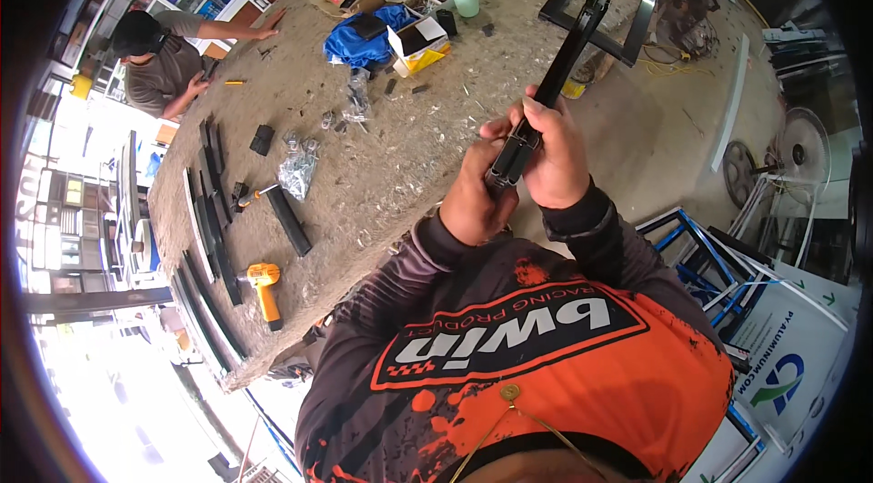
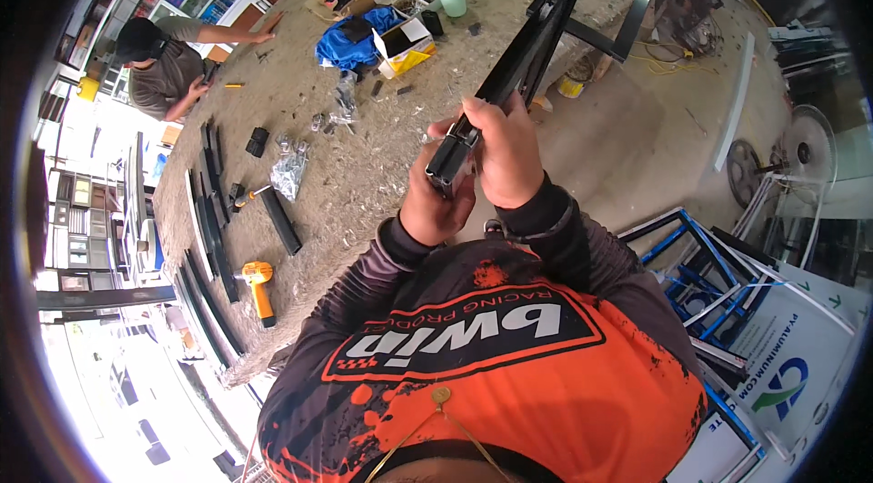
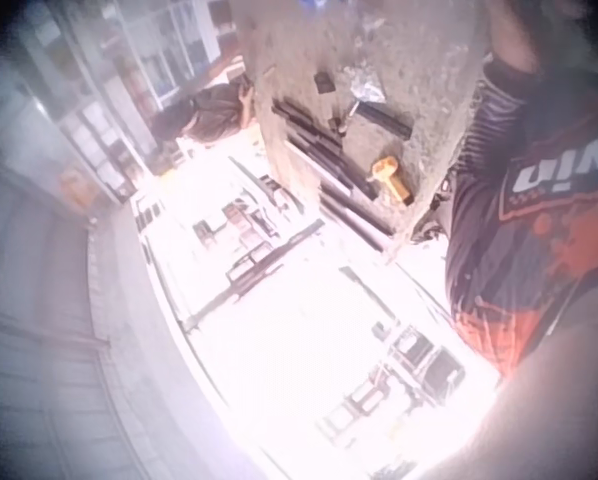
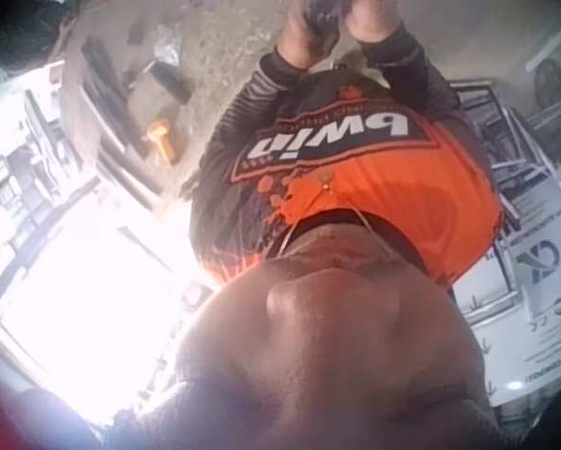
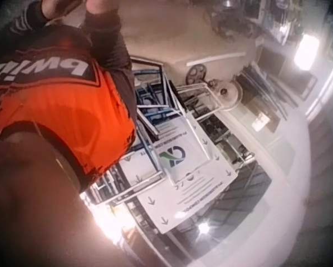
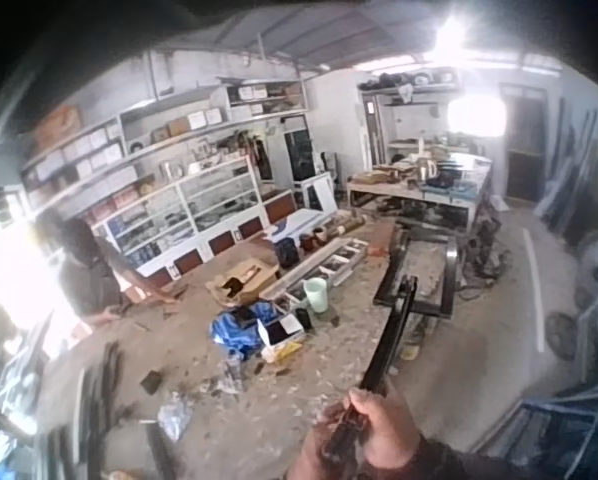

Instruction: The person assembles a black metal frame by drilling holes into metal pieces and securing components using a screwdriver and small hardware.

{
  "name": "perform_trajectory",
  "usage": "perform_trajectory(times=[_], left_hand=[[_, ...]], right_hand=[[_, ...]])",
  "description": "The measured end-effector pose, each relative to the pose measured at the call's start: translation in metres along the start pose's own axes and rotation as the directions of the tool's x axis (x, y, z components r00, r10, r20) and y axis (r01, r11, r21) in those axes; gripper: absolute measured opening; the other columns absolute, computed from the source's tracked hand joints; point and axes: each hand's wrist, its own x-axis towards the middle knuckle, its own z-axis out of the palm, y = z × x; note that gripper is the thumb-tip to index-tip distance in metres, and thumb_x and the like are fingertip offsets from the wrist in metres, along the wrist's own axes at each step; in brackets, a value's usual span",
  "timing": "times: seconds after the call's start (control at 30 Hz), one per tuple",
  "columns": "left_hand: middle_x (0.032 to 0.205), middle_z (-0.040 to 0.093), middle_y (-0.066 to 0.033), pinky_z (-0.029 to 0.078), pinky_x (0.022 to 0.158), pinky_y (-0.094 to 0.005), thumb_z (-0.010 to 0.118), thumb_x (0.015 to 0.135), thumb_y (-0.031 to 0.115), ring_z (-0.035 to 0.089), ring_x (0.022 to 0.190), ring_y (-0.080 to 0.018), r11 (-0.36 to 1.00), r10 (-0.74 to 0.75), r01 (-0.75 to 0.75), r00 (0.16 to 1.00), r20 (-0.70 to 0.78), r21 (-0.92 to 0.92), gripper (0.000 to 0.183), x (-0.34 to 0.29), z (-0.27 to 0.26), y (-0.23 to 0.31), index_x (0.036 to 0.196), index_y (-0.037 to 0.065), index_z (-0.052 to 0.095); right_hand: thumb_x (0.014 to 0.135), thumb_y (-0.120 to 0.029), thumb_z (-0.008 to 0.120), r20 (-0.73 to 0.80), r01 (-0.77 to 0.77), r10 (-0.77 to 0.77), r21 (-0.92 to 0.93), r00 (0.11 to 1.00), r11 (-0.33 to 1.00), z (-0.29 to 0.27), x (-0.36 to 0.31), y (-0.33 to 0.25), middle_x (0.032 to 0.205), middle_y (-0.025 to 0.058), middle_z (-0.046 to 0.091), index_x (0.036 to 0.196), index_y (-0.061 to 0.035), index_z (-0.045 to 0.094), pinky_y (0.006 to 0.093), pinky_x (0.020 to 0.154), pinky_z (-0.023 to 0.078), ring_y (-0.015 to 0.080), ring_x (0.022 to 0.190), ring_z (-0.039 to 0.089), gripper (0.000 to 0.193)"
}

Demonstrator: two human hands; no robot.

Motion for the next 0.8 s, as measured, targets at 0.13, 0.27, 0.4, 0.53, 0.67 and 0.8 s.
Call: perform_trajectory(times=[0.13,0.27,0.4,0.53,0.67,0.8], left_hand=[[0.116,0.053,-0.0188,0.043,0.094,-0.0406,0.064,0.077,-0.008,0.055,0.109,-0.0271,0.951,0.23,-0.171,0.948,-0.219,0.258,0.059,0.008,-0.004,0.013,0.129,0.0,0.039],[0.12,0.05,-0.0217,0.042,0.096,-0.0429,0.067,0.074,-0.008,0.051,0.116,-0.0323,0.931,0.322,-0.243,0.899,-0.298,0.271,0.071,0.02,-0.035,0.021,0.135,0.0,0.031],[0.117,0.05,-0.0232,0.042,0.091,-0.0451,0.065,0.069,-0.008,0.052,0.104,-0.0381,0.849,0.513,-0.409,0.791,-0.333,0.335,0.07,0.064,-0.094,0.041,0.131,-0.005,0.033],[0.114,0.047,-0.0231,0.039,0.093,-0.0445,0.063,0.068,-0.007,0.049,0.104,-0.0392,0.803,0.577,-0.47,0.768,-0.279,0.366,0.069,0.084,-0.15,0.044,0.13,-0.008,0.031],[0.113,0.043,-0.0229,0.037,0.095,-0.0433,0.064,0.069,-0.006,0.047,0.105,-0.0391,0.818,0.535,-0.438,0.817,-0.214,0.373,0.069,0.078,-0.189,0.032,0.129,-0.009,0.029],[0.115,0.041,-0.0235,0.036,0.097,-0.0423,0.064,0.071,-0.006,0.045,0.106,-0.0397,0.867,0.481,-0.413,0.839,-0.253,0.277,0.069,0.062,-0.209,0.01,0.129,-0.009,0.027]], right_hand=[[0.09,-0.025,0.059,0.033,0.032,-0.031,-0.028,0.999,0.999,0.027,-0.001,0.008,0.083,0.0082,0.055,0.117,-0.0111,0.043,0.0452,0.082,0.054,0.0287,0.075,0.066,0.034],[0.09,-0.03,0.06,0.047,0.176,-0.17,-0.289,0.984,0.941,0.08,0.007,0.0,0.085,0.0088,0.056,0.114,-0.0096,0.046,0.0434,0.081,0.054,0.0245,0.073,0.064,0.034],[0.089,-0.023,0.065,0.436,0.649,-0.488,-0.593,0.756,0.476,0.131,0.028,-0.009,0.087,0.0052,0.061,0.102,-0.0055,0.057,0.0376,0.072,0.05,0.0208,0.073,0.061,0.024],[0.091,-0.029,0.064,0.484,0.66,-0.475,-0.349,0.735,0.666,0.196,0.04,-0.001,0.089,0.0022,0.058,0.106,-0.0066,0.056,0.0284,0.071,0.05,0.0146,0.078,0.06,0.028],[0.094,-0.036,0.059,0.42,0.297,-0.266,-0.007,0.868,0.955,0.226,0.049,0.023,0.083,-0.0005,0.056,0.102,-0.007,0.058,0.0248,0.066,0.049,0.0104,0.074,0.059,0.03],[0.094,-0.038,0.057,0.267,0.324,-0.283,-0.123,0.921,0.938,0.237,0.061,0.062,0.082,-0.0002,0.059,0.095,-0.0067,0.061,0.0253,0.066,0.048,0.01,0.074,0.058,0.031]])
